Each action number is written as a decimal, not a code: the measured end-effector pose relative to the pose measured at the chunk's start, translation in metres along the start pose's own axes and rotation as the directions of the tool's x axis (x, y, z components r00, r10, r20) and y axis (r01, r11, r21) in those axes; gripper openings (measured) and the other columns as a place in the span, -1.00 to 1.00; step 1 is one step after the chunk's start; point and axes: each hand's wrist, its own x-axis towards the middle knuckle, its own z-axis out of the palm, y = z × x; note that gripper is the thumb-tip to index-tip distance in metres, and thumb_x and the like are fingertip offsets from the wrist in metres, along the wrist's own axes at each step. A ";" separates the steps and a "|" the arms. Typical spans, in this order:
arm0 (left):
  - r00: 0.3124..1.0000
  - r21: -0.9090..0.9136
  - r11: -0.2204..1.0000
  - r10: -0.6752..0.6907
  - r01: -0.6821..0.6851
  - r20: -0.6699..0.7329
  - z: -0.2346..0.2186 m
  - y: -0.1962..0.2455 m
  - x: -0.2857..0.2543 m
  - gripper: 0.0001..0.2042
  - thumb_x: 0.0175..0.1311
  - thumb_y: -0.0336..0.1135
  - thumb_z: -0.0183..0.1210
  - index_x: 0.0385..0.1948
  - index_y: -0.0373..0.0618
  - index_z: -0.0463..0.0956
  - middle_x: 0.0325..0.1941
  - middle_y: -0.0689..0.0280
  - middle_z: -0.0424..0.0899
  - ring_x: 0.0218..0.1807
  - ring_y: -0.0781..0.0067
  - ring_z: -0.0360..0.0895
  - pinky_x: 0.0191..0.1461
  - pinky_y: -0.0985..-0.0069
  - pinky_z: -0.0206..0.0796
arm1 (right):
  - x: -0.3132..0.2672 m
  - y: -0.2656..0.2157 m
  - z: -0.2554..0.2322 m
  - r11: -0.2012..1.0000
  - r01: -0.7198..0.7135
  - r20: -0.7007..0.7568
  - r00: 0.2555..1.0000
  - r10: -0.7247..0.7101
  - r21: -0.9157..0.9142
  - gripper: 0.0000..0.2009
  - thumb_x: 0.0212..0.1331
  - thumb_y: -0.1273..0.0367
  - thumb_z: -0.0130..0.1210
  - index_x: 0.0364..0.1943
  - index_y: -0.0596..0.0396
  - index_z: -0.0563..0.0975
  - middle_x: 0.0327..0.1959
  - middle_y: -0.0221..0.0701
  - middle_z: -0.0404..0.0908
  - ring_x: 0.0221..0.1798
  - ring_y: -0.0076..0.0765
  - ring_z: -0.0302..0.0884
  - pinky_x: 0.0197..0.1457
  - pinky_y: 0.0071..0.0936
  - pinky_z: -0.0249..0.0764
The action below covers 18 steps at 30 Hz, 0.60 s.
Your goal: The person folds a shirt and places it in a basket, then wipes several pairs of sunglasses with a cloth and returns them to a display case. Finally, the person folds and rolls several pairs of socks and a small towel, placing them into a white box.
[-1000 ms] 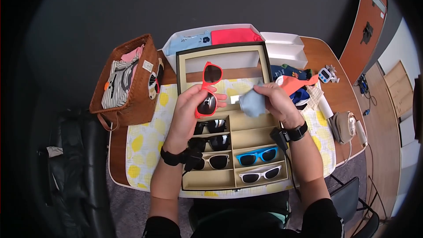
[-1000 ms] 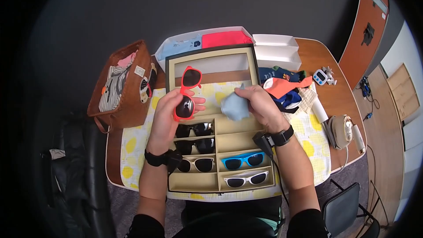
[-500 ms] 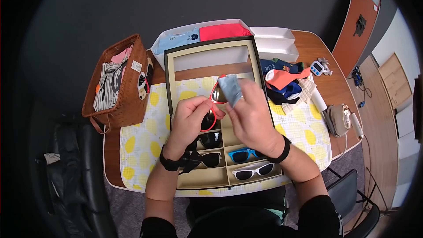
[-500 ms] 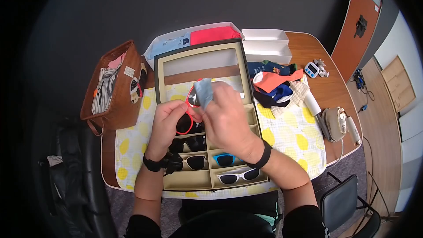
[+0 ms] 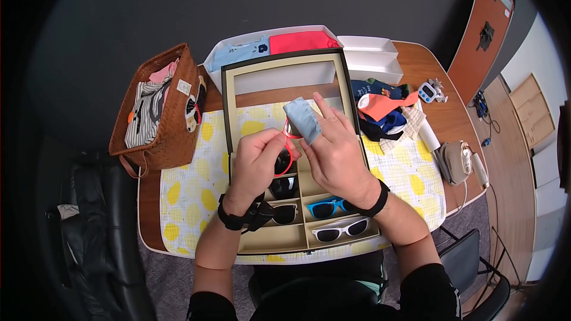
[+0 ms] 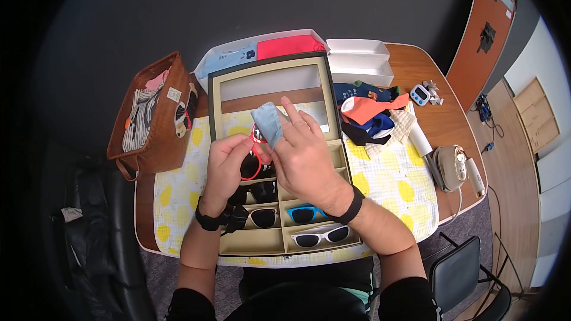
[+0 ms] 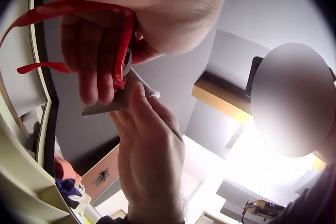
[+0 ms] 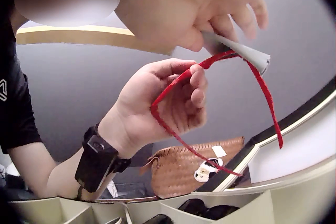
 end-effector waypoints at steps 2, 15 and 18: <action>0.999 0.019 0.999 0.042 -0.042 0.001 0.000 -0.001 0.000 -0.70 0.50 -0.39 -0.03 -0.41 -0.36 0.59 -0.39 0.21 0.75 -0.31 0.56 0.63 -0.14 0.59 0.43 | 0.000 -0.001 0.002 1.000 0.010 -0.020 1.000 -0.010 -0.007 -0.76 0.07 0.50 0.29 -0.17 0.32 0.59 0.29 0.08 0.47 0.43 0.32 0.32 0.37 0.08 0.32; 0.986 0.041 0.996 0.082 -0.077 -0.147 -0.005 -0.004 0.000 -0.71 0.51 -0.37 -0.03 -0.41 -0.34 0.56 -0.51 0.40 0.59 -0.42 0.71 0.42 -0.32 0.61 0.28 | 0.002 -0.007 -0.007 0.998 0.046 0.022 0.999 -0.047 0.034 -0.71 0.05 0.47 0.28 -0.10 0.24 0.67 0.46 0.05 0.29 0.48 0.33 0.24 0.38 0.09 0.28; 0.987 -0.170 0.981 0.062 -0.087 -0.148 -0.002 0.000 0.000 -0.68 0.54 -0.36 -0.07 -0.40 -0.35 0.56 -0.43 0.26 0.70 -0.36 0.59 0.59 -0.22 0.59 0.44 | 0.001 -0.006 -0.007 1.000 -0.006 -0.035 0.999 0.006 -0.001 -0.73 0.04 0.45 0.28 -0.14 0.25 0.67 0.45 0.08 0.29 0.47 0.32 0.25 0.40 0.08 0.24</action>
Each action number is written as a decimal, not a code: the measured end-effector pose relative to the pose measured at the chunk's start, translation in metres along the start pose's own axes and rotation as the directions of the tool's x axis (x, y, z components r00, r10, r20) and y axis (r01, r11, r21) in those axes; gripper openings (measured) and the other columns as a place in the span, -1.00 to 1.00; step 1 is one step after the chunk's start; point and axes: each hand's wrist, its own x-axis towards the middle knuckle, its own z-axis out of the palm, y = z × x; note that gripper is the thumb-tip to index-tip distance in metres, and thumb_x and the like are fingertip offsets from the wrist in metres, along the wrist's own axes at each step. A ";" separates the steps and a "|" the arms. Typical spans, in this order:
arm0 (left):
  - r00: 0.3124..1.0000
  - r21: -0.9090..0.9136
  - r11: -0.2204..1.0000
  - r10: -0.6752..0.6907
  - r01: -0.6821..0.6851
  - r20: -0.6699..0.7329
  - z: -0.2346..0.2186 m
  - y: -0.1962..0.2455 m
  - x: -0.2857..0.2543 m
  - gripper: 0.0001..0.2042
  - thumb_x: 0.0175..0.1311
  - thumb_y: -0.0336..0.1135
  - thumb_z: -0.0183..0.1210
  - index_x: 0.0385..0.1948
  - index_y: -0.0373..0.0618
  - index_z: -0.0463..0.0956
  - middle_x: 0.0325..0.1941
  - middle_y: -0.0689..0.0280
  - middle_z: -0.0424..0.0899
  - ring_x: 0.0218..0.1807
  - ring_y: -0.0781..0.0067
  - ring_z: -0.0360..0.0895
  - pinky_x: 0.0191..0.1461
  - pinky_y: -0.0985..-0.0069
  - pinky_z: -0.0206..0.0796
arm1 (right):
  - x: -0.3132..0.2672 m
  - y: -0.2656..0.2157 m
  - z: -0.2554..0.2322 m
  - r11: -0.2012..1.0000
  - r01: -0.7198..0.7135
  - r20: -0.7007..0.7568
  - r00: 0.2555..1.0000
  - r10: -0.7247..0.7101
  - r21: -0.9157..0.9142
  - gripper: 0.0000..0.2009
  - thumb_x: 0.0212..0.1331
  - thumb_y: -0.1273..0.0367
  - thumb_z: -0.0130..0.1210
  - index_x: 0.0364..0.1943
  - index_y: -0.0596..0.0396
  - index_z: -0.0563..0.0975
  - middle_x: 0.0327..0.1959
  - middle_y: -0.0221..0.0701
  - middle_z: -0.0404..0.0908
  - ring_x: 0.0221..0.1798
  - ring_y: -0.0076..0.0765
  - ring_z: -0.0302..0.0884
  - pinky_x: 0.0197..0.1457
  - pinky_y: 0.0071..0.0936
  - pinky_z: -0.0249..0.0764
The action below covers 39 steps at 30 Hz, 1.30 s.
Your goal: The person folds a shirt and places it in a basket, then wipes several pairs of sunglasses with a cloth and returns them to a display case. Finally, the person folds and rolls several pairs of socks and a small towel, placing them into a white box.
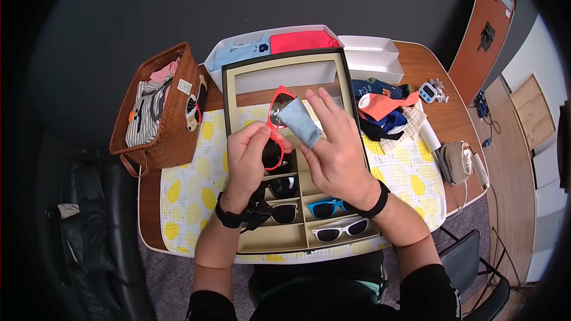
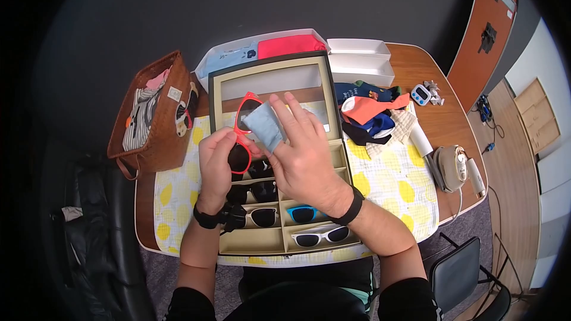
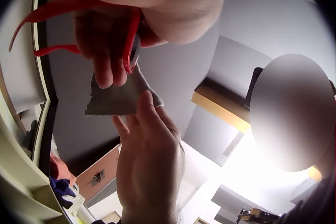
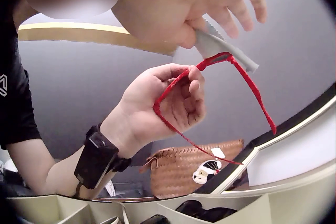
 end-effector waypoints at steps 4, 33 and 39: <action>0.998 0.015 1.000 -0.014 0.013 0.063 -0.002 0.002 0.000 -0.67 0.55 -0.36 -0.11 -0.37 -0.35 0.57 -0.38 0.15 0.74 -0.31 0.47 0.68 -0.13 0.53 0.53 | -0.003 0.008 0.005 0.998 -0.057 -0.024 0.998 0.057 0.007 -0.64 0.14 0.45 0.22 0.06 0.20 0.63 0.45 0.08 0.28 0.44 0.29 0.29 0.40 0.04 0.23; 0.984 0.008 0.997 -0.073 0.072 0.161 -0.001 0.001 -0.002 -0.68 0.52 -0.37 -0.10 -0.40 -0.36 0.56 -0.42 0.15 0.72 -0.34 0.47 0.66 -0.17 0.55 0.48 | 0.000 0.026 0.005 0.994 -0.099 -0.043 0.994 0.101 0.043 -0.82 0.10 0.40 0.27 -0.35 0.30 0.67 0.52 0.11 0.17 0.57 0.34 0.07 0.48 0.12 0.12; 0.994 -0.016 0.999 -0.041 0.042 0.099 -0.006 -0.004 0.002 -0.67 0.52 -0.36 -0.12 -0.40 -0.35 0.55 -0.42 0.12 0.71 -0.35 0.42 0.66 -0.16 0.53 0.49 | 0.002 0.008 0.001 0.975 0.059 0.106 0.991 -0.083 0.214 -0.79 0.16 0.40 0.23 -0.23 0.29 0.69 0.53 0.09 0.15 0.56 0.35 0.07 0.47 0.13 0.13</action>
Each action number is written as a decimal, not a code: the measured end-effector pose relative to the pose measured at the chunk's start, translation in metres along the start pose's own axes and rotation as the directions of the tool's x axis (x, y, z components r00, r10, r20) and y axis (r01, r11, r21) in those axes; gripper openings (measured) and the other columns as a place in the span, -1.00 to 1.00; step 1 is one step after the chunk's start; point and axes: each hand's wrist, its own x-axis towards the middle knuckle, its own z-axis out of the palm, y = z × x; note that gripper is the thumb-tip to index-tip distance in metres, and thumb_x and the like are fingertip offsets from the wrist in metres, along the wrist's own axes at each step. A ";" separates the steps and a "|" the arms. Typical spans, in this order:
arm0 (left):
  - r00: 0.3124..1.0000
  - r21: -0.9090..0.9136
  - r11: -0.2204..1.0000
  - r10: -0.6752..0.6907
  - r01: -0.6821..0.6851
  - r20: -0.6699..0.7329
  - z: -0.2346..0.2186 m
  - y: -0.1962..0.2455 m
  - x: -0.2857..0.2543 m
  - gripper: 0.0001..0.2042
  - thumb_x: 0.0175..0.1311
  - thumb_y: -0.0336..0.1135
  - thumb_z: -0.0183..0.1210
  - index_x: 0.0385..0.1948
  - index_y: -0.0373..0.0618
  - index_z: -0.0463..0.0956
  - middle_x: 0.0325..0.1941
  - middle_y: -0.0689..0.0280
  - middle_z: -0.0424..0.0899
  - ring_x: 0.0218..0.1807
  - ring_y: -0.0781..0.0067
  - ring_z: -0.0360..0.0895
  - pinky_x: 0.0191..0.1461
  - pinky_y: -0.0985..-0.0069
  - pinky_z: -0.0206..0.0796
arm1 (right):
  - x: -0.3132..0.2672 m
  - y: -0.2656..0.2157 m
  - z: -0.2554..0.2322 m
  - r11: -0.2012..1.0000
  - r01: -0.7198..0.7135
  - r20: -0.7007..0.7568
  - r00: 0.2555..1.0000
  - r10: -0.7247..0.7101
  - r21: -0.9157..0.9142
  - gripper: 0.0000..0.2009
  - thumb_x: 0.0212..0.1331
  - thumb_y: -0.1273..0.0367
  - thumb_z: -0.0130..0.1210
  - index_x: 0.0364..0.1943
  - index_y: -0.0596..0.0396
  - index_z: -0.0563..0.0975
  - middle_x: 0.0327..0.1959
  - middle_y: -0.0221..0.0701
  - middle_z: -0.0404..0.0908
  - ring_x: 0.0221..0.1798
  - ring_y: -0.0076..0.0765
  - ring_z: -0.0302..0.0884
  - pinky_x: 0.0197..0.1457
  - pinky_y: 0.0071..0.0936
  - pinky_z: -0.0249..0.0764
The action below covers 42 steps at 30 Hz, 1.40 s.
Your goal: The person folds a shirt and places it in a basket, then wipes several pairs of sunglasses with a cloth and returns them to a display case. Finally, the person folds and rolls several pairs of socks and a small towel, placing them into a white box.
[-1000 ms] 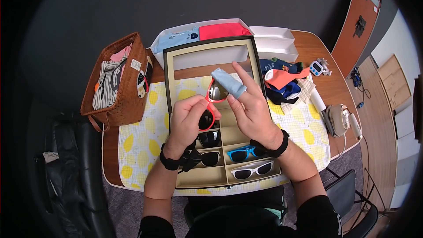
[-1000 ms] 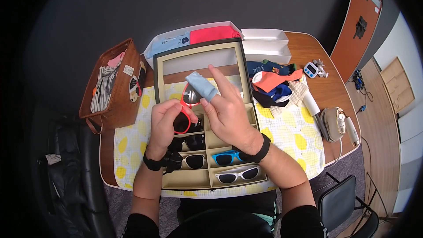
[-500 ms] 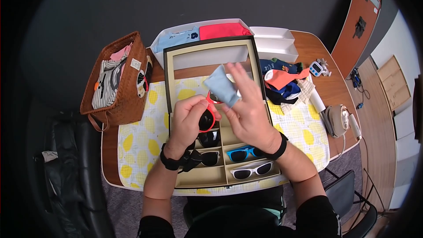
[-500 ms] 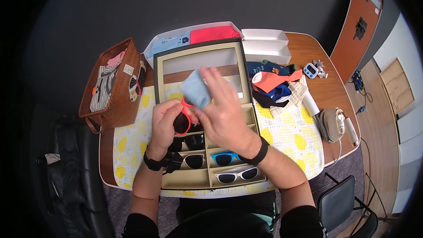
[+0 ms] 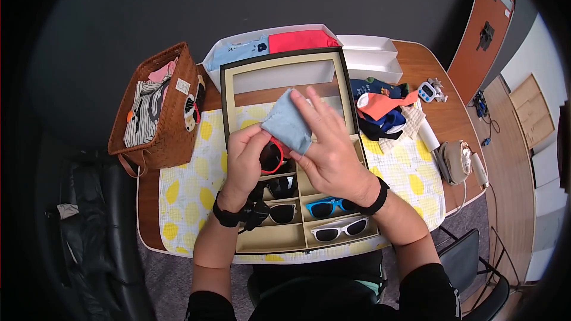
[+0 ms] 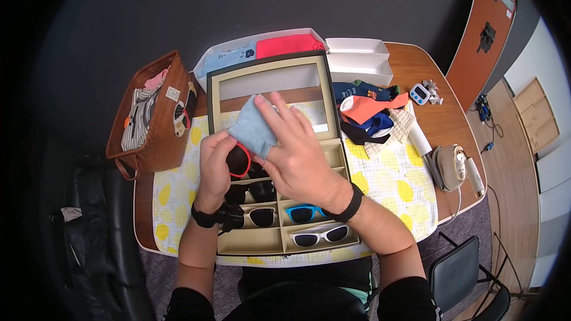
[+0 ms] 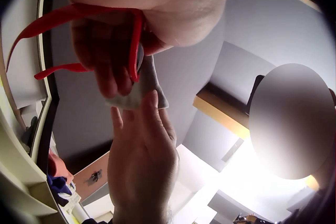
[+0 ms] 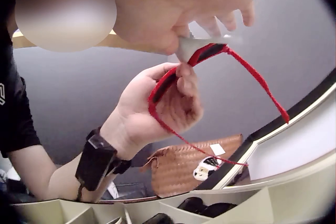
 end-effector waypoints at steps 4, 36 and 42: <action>1.000 -0.023 1.000 -0.013 0.013 -0.013 0.005 0.006 0.000 -0.68 0.45 -0.32 -0.10 -0.42 -0.36 0.53 -0.46 0.04 0.67 -0.40 0.27 0.65 -0.19 0.42 0.51 | -0.002 0.015 0.001 0.983 -0.122 -0.123 0.987 0.105 -0.138 -0.74 0.13 0.40 0.25 -0.14 0.26 0.69 0.52 0.10 0.16 0.56 0.36 0.08 0.46 0.14 0.15; 0.996 0.018 1.000 -0.014 0.012 0.085 0.000 0.006 -0.001 -0.66 0.54 -0.34 -0.12 -0.39 -0.35 0.57 -0.41 0.13 0.72 -0.35 0.45 0.66 -0.16 0.53 0.50 | -0.004 0.020 0.002 0.984 -0.175 -0.177 0.969 0.174 0.009 -0.68 0.29 0.43 0.12 0.09 0.19 0.64 0.50 0.11 0.21 0.53 0.31 0.17 0.48 0.00 0.16; 1.000 -0.118 0.993 0.011 -0.008 0.024 -0.004 0.006 0.000 -0.67 0.51 -0.31 -0.10 -0.38 -0.35 0.56 -0.42 0.08 0.72 -0.37 0.34 0.68 -0.16 0.47 0.55 | -0.003 0.009 0.000 0.992 -0.123 -0.160 0.979 0.125 0.025 -0.70 0.21 0.45 0.14 0.01 0.27 0.65 0.48 0.14 0.23 0.53 0.33 0.16 0.49 0.04 0.15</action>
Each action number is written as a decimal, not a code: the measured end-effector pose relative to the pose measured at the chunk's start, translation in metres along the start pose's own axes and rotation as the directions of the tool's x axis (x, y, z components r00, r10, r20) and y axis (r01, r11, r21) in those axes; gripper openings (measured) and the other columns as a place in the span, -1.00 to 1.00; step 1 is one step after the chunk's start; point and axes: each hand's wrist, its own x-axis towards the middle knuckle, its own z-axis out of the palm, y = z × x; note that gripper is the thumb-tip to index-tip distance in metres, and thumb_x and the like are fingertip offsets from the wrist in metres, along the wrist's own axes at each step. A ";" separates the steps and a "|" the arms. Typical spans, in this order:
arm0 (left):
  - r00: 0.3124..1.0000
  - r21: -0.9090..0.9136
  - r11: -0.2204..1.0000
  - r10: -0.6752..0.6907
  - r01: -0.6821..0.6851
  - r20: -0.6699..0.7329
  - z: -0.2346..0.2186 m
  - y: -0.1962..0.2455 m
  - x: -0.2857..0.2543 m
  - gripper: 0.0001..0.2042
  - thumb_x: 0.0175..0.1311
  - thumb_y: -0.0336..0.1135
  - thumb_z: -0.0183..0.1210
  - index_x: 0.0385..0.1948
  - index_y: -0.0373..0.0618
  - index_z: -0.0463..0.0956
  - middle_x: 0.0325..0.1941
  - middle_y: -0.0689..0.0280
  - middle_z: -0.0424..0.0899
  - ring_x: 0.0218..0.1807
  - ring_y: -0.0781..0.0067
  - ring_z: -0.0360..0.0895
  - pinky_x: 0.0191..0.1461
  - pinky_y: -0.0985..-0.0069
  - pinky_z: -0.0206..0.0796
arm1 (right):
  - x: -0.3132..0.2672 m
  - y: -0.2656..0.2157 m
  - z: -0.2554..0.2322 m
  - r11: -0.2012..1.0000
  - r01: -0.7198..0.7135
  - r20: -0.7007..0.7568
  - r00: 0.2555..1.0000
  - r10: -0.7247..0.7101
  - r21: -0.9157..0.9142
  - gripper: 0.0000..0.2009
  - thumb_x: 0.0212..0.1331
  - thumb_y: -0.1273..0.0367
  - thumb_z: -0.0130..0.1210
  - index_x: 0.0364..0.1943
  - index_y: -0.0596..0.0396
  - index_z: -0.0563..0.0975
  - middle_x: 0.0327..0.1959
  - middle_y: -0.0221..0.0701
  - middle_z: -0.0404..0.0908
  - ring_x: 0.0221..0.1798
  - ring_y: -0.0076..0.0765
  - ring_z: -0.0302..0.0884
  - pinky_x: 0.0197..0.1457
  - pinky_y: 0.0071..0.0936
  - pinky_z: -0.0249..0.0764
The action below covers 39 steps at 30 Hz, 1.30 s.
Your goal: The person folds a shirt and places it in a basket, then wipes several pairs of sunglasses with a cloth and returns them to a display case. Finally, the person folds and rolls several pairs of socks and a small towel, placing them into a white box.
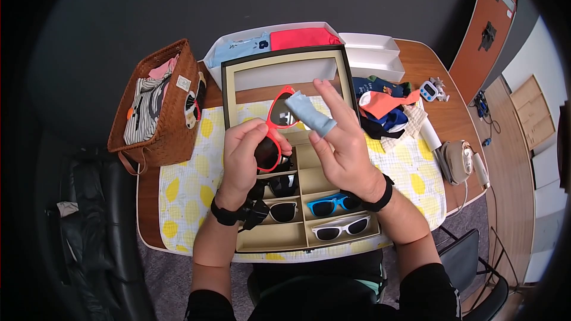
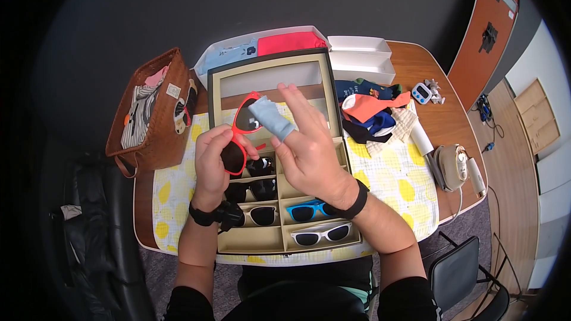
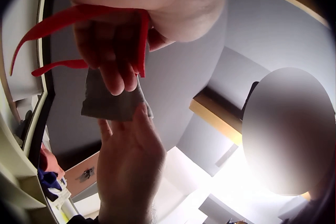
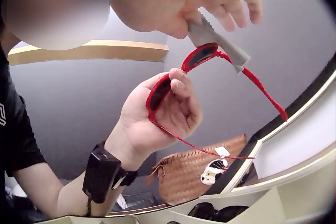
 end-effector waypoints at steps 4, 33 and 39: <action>0.998 0.043 0.999 -0.002 0.005 -0.069 0.007 0.003 -0.002 -0.68 0.51 -0.34 -0.08 -0.39 -0.35 0.57 -0.42 0.11 0.72 -0.37 0.39 0.68 -0.16 0.51 0.53 | 0.000 -0.011 -0.002 0.996 0.084 0.118 0.990 -0.081 -0.028 -0.67 0.23 0.47 0.12 0.09 0.22 0.63 0.53 0.11 0.16 0.57 0.31 0.08 0.55 0.02 0.08; 0.999 -0.235 0.971 0.038 -0.033 0.015 -0.011 0.011 0.008 -0.47 0.48 -0.13 -0.10 0.36 -0.31 0.17 0.06 0.03 0.57 0.14 0.09 0.59 -0.02 0.16 0.55 | 0.003 0.064 -0.024 0.690 -0.693 0.204 0.720 0.663 0.207 -0.65 0.39 0.28 0.07 -0.46 0.33 0.55 -0.48 -0.21 0.59 -0.43 -0.26 0.49 -0.26 -0.25 0.42; 0.988 -0.128 0.992 0.016 0.004 0.154 0.003 0.012 0.009 -0.25 0.36 -0.52 0.11 0.52 -0.08 -0.14 0.21 -0.14 0.55 -0.03 0.16 0.68 0.15 0.28 0.47 | 0.004 0.064 -0.029 0.586 -0.759 0.337 0.651 0.680 0.284 -0.70 0.45 0.31 0.06 -0.33 0.26 0.68 -0.52 -0.62 0.52 -0.41 -0.70 0.31 -0.34 -0.55 0.24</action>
